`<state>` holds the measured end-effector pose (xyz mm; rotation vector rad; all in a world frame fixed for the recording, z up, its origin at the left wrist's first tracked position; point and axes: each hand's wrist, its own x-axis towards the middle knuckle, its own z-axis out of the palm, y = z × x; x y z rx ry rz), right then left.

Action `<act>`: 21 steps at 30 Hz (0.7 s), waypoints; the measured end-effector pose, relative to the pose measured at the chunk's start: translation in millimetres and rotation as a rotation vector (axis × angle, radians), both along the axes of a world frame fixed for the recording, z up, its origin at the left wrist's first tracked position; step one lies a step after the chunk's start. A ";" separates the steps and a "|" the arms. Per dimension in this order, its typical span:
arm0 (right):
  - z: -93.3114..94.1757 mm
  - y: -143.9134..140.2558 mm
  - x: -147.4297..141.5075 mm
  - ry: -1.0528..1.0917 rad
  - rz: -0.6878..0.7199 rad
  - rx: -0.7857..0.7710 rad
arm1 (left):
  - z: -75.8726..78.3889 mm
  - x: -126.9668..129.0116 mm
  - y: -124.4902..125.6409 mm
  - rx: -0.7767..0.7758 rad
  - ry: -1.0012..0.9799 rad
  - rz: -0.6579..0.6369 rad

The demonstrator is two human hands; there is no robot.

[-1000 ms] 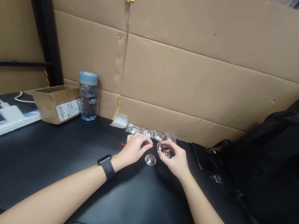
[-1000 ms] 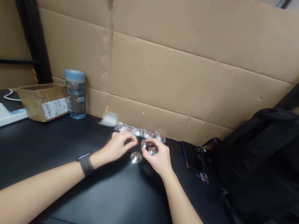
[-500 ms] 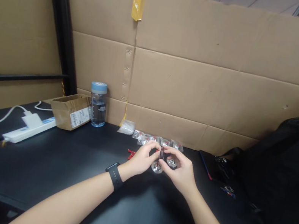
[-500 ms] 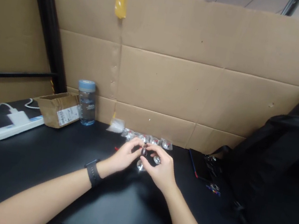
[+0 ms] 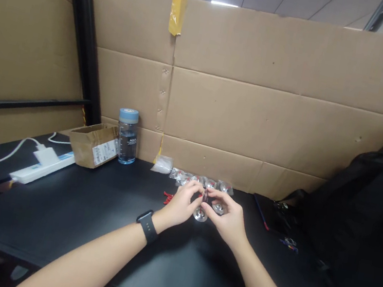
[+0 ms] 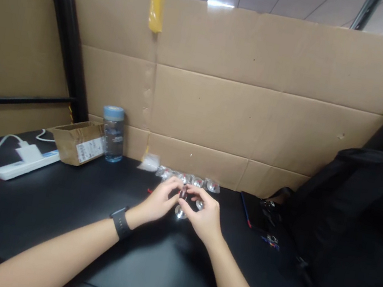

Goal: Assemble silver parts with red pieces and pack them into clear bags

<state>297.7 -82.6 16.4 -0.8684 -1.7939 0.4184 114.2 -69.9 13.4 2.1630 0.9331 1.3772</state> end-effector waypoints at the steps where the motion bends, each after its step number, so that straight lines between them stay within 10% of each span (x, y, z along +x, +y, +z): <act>1: 0.9 -0.6 0.0 -0.006 0.007 -0.001 | 1.0 -0.7 -1.4 0.024 0.034 0.022; 21: 3.1 -3.3 -3.0 0.130 0.118 -0.140 | 3.8 4.7 -9.6 0.118 0.071 0.198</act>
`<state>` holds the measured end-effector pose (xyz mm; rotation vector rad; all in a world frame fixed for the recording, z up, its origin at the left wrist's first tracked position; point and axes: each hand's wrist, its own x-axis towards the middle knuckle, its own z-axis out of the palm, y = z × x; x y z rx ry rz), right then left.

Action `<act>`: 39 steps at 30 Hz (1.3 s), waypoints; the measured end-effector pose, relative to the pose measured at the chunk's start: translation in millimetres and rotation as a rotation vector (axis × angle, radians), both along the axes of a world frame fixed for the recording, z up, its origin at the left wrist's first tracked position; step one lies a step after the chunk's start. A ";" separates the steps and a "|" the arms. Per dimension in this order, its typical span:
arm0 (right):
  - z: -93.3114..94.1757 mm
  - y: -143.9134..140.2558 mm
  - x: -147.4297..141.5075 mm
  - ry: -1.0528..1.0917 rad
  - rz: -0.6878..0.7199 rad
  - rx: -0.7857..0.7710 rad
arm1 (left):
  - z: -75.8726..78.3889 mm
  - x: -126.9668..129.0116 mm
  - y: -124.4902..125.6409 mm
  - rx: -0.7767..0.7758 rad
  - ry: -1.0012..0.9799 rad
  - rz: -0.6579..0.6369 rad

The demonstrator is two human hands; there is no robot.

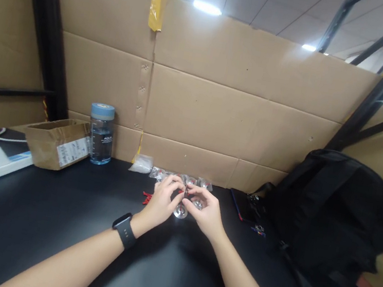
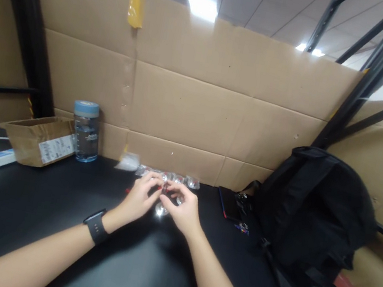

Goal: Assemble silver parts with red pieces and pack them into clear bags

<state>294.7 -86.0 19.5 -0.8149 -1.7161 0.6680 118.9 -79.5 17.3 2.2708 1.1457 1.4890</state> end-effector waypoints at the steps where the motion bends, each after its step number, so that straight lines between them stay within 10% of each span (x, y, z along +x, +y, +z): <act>1: -0.6 1.3 0.4 0.016 0.014 -0.030 | 0.4 -0.2 -0.2 0.000 0.002 0.003; 30: -3.7 20.4 24.4 -0.309 -0.007 0.039 | -7.4 2.6 -0.4 -0.048 0.199 -0.046; 39: -21.8 21.6 22.6 -0.528 -0.042 0.038 | -3.2 -24.6 23.0 -0.057 0.188 0.134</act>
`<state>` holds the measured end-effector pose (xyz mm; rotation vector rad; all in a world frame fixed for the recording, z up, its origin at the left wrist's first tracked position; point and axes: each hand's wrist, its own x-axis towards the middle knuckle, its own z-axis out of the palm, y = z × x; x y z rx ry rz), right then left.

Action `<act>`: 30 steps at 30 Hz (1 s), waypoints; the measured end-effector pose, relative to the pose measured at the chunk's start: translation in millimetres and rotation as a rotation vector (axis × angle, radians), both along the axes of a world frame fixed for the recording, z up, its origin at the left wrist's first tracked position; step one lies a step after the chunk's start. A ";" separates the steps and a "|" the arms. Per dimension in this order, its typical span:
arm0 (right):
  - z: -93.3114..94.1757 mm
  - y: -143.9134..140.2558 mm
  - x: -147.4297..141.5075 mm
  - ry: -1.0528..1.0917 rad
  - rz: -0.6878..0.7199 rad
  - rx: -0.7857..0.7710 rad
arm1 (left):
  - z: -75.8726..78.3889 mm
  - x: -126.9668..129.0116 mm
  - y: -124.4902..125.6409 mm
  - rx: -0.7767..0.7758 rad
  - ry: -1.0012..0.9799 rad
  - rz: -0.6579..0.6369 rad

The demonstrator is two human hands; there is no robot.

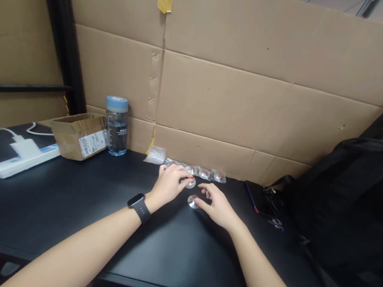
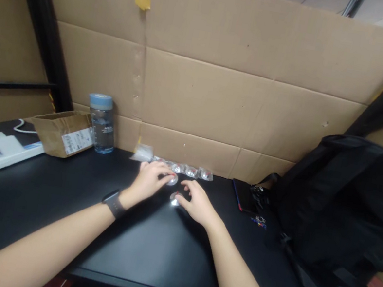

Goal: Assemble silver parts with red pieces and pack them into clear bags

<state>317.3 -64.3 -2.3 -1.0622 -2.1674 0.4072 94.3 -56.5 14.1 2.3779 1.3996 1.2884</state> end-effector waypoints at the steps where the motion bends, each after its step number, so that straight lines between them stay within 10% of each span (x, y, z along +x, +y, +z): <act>1: -1.9 -0.3 -1.0 -0.034 0.007 -0.014 | 0.0 -2.5 2.1 -0.008 0.000 0.019; 10: -2.4 1.3 -3.8 -0.130 0.054 0.009 | 1.4 -5.6 6.2 -0.122 -0.031 0.059; 30: 4.8 -0.6 -7.7 0.667 0.135 -0.413 | -15.8 22.2 1.6 -0.384 -0.511 -0.288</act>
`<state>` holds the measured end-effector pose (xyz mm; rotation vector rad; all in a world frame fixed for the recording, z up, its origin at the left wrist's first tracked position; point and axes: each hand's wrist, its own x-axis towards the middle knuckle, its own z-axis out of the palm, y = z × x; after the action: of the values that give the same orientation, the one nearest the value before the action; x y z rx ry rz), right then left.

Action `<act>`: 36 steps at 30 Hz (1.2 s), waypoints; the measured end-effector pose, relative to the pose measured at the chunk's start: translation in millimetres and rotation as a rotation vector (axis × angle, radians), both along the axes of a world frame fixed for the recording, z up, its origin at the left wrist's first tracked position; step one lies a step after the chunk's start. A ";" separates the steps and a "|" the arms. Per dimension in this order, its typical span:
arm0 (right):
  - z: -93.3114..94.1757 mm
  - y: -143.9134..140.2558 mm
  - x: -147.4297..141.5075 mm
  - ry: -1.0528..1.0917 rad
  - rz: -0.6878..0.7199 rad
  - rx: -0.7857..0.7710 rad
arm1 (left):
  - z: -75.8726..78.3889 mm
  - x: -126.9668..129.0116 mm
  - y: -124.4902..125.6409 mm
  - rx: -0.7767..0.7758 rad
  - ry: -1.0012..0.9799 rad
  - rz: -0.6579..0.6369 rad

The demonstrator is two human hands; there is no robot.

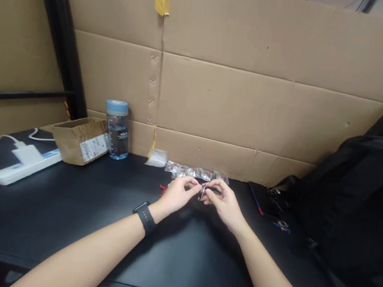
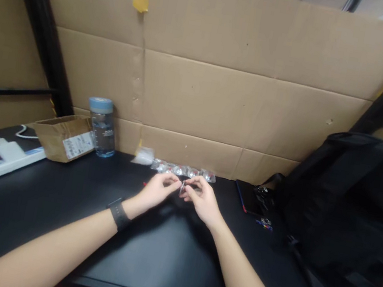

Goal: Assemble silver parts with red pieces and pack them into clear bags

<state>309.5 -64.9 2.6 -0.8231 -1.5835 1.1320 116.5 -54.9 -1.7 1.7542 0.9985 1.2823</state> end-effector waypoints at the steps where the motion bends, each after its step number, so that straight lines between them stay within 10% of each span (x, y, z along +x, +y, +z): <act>1: -1.5 1.2 0.4 0.015 0.000 -0.012 | -0.9 0.4 0.0 -0.019 0.002 -0.023; 18: -2.9 -1.3 -0.7 -0.048 0.013 -0.061 | 10.8 -4.7 -3.2 0.040 0.305 0.058; 27: -7.1 9.3 9.7 -0.220 -0.158 0.003 | 3.5 -115.4 58.1 0.106 0.738 0.739; 36: -9.5 10.0 9.9 -0.240 -0.188 -0.014 | -21.2 -142.9 78.9 -0.050 0.813 0.755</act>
<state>319.4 -54.8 -6.9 -1.1265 -1.6534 0.9366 -26.4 24.0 -22.8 1.9640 2.2885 0.8886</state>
